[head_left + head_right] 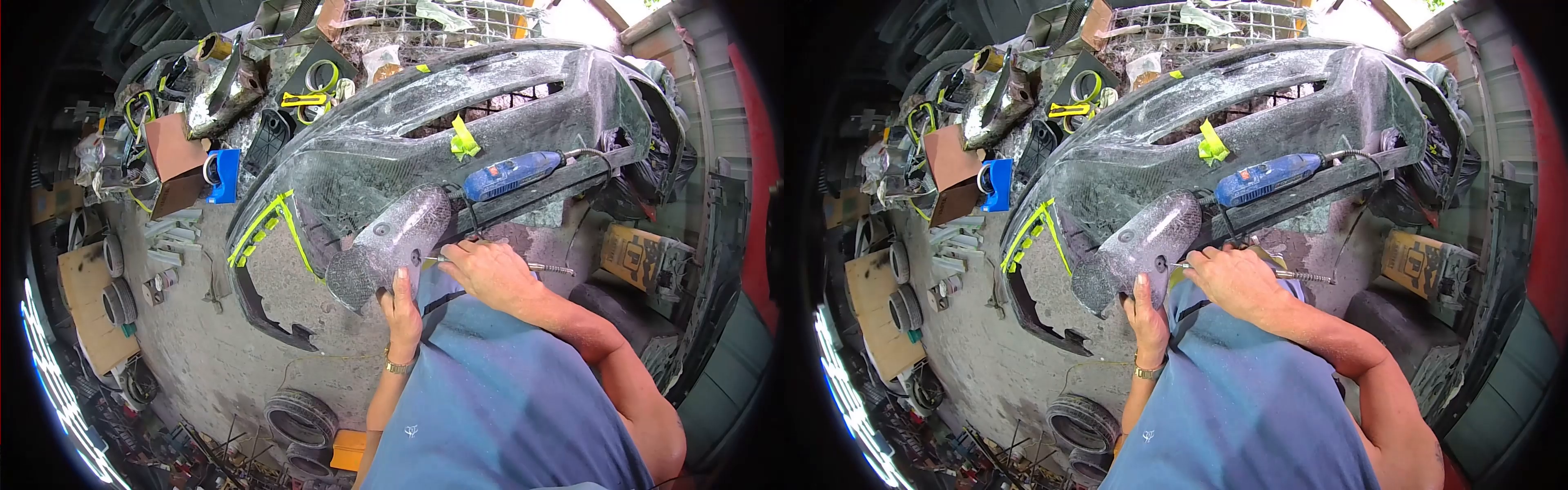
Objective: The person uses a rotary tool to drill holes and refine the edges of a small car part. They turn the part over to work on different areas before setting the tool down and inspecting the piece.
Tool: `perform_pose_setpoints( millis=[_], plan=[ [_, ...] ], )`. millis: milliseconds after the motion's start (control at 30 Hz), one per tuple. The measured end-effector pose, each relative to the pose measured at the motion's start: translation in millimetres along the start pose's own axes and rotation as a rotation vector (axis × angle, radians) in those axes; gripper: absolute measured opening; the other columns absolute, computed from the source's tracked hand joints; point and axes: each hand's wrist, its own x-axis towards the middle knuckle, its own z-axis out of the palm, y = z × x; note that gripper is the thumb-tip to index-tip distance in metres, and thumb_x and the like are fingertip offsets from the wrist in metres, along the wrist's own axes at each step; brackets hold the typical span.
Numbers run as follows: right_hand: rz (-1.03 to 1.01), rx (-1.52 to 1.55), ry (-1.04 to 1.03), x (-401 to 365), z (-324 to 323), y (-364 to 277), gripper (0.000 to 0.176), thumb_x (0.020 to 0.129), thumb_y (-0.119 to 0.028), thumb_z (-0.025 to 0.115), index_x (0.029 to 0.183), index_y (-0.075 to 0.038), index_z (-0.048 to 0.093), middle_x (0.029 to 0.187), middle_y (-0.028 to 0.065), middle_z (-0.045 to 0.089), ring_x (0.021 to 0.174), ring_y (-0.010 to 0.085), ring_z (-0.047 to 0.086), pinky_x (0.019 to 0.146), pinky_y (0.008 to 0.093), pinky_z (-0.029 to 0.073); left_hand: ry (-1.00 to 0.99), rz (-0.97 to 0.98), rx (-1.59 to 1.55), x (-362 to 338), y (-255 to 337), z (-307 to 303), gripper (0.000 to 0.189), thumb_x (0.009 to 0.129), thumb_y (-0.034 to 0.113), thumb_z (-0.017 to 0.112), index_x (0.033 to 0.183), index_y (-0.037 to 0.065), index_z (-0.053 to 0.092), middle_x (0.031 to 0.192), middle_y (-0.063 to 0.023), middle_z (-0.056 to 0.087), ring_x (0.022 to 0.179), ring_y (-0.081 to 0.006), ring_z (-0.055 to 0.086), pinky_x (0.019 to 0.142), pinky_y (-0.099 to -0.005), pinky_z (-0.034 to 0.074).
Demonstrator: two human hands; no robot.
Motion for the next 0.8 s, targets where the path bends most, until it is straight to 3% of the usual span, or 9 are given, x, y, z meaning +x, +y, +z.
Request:
perform_pose_setpoints(
  millis=[267,333,533,600,800],
  plan=[
    [0.010,0.085,0.027,-3,4,0,0.022,0.091,-0.027,0.058,0.093,-0.005,0.058,0.082,0.0121,0.065,0.076,0.0330,0.065,0.063,0.0443,0.053,-0.013,0.016,0.023,2,-8,-6,0.044,0.098,0.024,0.054,0.127,-0.009,0.048,0.129,-0.0164,0.052,0.115,-0.0231,0.052,0.099,-0.0386,0.043],
    [0.099,0.059,-0.075,-1,-3,-2,0.023,0.092,-0.027,0.057,0.098,-0.005,0.060,0.087,0.0139,0.066,0.077,0.0339,0.066,0.064,0.0447,0.053,-0.026,0.024,0.035,3,-12,-7,0.045,0.098,0.024,0.054,0.127,-0.009,0.047,0.130,-0.0167,0.051,0.115,-0.0234,0.052,0.098,-0.0389,0.043],
    [0.064,0.148,-0.058,-6,3,2,0.028,0.092,-0.030,0.055,0.105,-0.006,0.061,0.095,0.0181,0.067,0.079,0.0364,0.065,0.065,0.0469,0.052,-0.018,0.066,0.175,2,-21,-14,0.045,0.098,0.024,0.053,0.128,-0.010,0.046,0.130,-0.0171,0.051,0.116,-0.0245,0.052,0.099,-0.0399,0.042],
    [0.082,0.167,-0.086,-6,1,-1,0.028,0.093,-0.030,0.054,0.105,-0.006,0.061,0.095,0.0183,0.067,0.080,0.0367,0.065,0.066,0.0473,0.052,0.012,0.059,0.036,1,-14,-7,0.038,0.100,0.023,0.049,0.116,-0.011,0.058,0.119,-0.0182,0.059,0.108,-0.0203,0.053,0.094,-0.0361,0.041],
    [0.088,0.223,-0.051,-6,-1,2,0.026,0.094,-0.029,0.053,0.101,-0.005,0.060,0.091,0.0185,0.067,0.079,0.0383,0.065,0.065,0.0488,0.051,-0.001,0.032,0.066,2,-23,-17,0.040,0.100,0.026,0.051,0.116,-0.010,0.057,0.120,-0.0161,0.059,0.109,-0.0205,0.053,0.093,-0.0364,0.042]
  ],
)
